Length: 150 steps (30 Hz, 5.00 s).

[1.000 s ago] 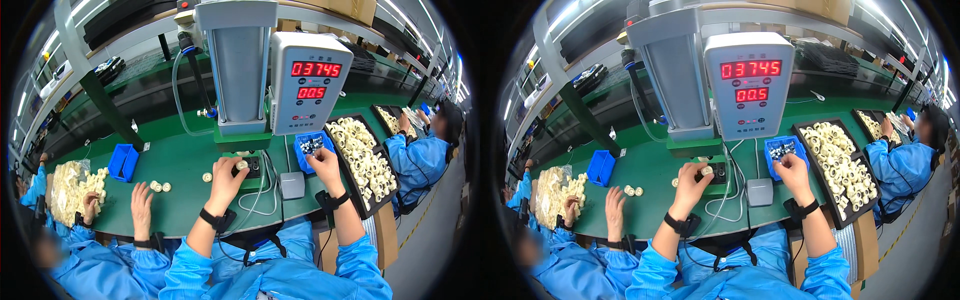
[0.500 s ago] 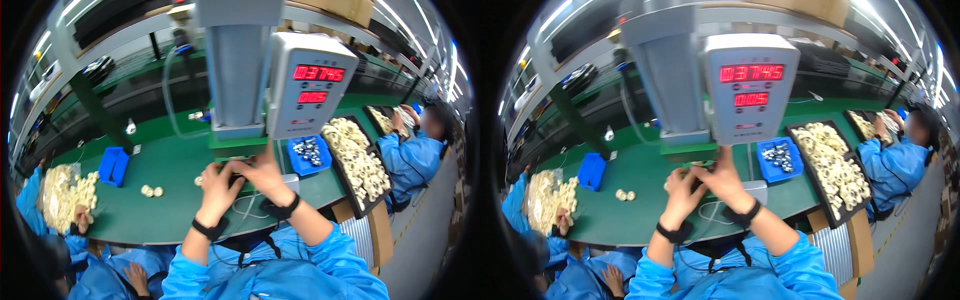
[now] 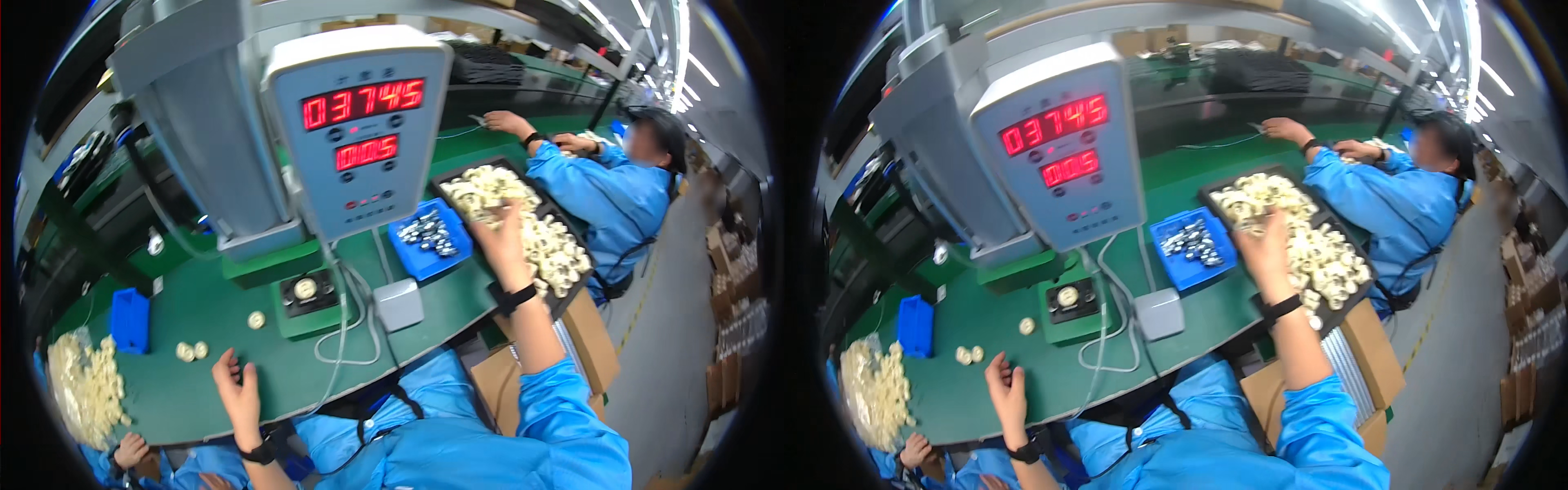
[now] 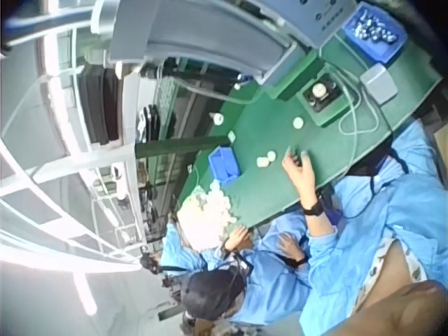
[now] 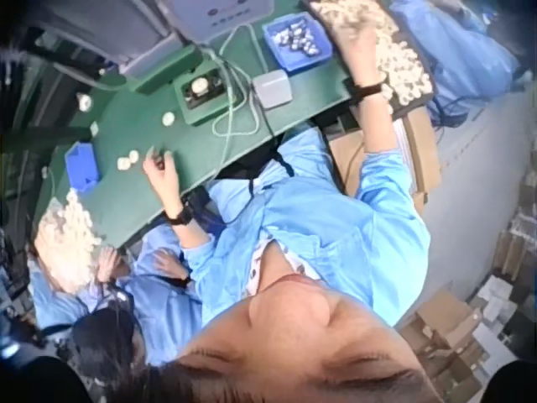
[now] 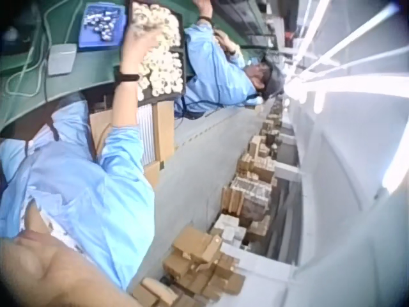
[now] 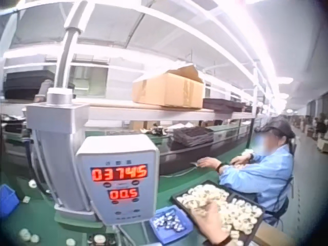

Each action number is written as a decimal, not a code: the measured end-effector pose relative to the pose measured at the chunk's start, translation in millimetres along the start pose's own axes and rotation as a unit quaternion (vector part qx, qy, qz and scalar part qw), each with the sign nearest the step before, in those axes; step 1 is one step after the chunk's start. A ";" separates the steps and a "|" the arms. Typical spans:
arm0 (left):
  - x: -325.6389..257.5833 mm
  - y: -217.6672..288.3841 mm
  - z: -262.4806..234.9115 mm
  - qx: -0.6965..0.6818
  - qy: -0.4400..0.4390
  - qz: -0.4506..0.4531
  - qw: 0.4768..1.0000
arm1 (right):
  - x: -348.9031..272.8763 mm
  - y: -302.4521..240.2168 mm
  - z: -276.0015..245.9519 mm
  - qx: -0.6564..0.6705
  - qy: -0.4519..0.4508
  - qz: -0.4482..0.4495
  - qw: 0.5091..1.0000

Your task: Assembling small plastic gear components using a benchtop pneumatic press machine.

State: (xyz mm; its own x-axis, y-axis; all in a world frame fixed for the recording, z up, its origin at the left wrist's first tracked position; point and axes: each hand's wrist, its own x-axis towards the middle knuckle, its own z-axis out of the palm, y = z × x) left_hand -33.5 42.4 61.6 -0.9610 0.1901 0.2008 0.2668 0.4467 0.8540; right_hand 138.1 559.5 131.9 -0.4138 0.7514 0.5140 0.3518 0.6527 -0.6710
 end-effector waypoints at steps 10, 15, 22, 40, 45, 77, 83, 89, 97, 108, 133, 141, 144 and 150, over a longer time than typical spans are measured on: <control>44.2 42.9 30.7 0.122 -0.069 0.079 0.987 | -63.6 -50.0 -1.9 0.290 -0.107 0.025 0.951; 59.4 46.7 38.1 0.178 -0.097 0.065 0.977 | -107.5 -135.1 31.5 0.319 -0.302 0.011 0.898; 41.9 47.4 33.9 0.149 -0.098 0.076 0.981 | -100.1 -210.6 94.7 0.303 -0.312 -0.072 0.897; 26.8 44.3 29.1 0.098 -0.076 0.124 0.985 | -85.5 -226.6 113.1 0.272 -0.316 -0.125 0.901; 26.9 45.4 29.8 0.083 -0.080 0.116 0.987 | -91.6 -211.7 82.2 0.290 -0.277 -0.122 0.908; 26.3 44.6 31.5 0.032 -0.065 0.079 0.994 | -27.7 -42.9 100.5 -0.329 -0.148 -0.218 0.907; 20.3 82.3 34.6 -0.032 -0.067 0.066 0.995 | -18.9 -48.1 70.6 -0.189 -0.143 -0.187 0.953; 52.3 122.3 78.7 -0.025 -0.075 0.168 0.983 | -20.7 -69.1 32.2 0.046 -0.158 0.006 0.986; 72.0 123.4 100.5 0.033 -0.128 0.123 0.984 | -20.0 -62.0 30.3 -0.046 -0.196 -0.044 0.978; 64.3 119.6 93.8 0.036 -0.147 0.082 0.985 | -64.6 -148.3 59.8 0.434 -0.304 0.098 0.842; 66.6 -16.2 -59.8 0.348 -0.122 0.037 0.929 | -37.0 8.1 -59.9 0.004 0.019 0.024 1.000; 48.3 -22.0 -39.5 0.345 -0.063 0.182 0.919 | -77.2 -20.3 -54.1 0.222 -0.033 0.104 0.969; 40.2 6.7 -30.6 0.308 -0.087 0.140 0.937 | -100.1 -50.4 -27.7 0.365 -0.122 0.117 0.915; 14.8 58.1 4.0 0.242 -0.139 0.124 0.952 | -129.3 -169.5 -41.4 0.506 -0.432 0.032 0.746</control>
State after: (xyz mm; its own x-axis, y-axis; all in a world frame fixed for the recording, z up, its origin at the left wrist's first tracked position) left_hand -31.9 74.7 112.3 -0.8257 0.5364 0.1749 0.5498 0.6955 0.4626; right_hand 166.7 355.7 201.3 -0.9639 0.1502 0.2201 -0.2385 -0.1179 -0.9640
